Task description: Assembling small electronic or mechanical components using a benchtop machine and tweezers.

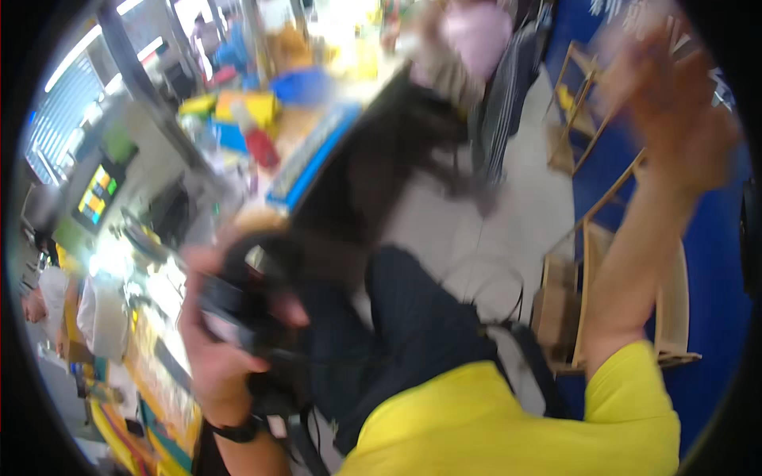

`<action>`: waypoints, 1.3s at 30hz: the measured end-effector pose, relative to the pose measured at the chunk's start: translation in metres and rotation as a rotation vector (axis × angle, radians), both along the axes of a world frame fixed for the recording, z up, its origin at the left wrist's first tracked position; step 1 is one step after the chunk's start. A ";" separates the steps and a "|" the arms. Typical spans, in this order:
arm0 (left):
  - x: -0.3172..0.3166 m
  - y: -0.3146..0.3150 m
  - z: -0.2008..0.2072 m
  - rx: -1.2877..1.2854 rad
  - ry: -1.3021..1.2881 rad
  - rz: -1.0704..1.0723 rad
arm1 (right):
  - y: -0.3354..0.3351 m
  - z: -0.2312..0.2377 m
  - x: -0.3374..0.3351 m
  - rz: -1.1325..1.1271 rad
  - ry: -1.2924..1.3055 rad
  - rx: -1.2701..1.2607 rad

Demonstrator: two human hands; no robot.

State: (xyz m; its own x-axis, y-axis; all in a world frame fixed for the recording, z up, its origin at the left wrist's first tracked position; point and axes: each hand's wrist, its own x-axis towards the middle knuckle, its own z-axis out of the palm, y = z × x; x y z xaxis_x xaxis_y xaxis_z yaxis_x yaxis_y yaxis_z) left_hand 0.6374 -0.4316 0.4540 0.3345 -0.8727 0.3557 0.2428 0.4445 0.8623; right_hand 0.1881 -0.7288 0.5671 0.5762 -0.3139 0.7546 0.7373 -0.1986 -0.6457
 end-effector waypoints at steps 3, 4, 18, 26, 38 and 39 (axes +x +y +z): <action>-0.005 -0.023 -0.050 0.101 -0.026 -0.173 | 0.066 -0.076 0.157 -0.273 0.589 -0.147; -0.012 -0.032 -0.065 0.087 -0.070 -0.176 | 0.080 -0.107 0.177 -0.373 0.637 -0.251; -0.017 -0.041 -0.094 0.137 -0.252 -0.469 | 0.132 -0.174 0.216 -0.661 0.559 -0.295; -0.029 -0.063 -0.058 0.067 -0.077 -0.460 | 0.118 -0.146 0.226 -0.689 0.507 0.050; -0.045 -0.059 -0.054 0.111 -0.095 -0.400 | 0.107 -0.178 0.228 -0.435 0.564 0.388; -0.044 -0.061 -0.057 0.167 -0.137 -0.426 | 0.107 -0.186 0.228 -0.368 0.560 0.400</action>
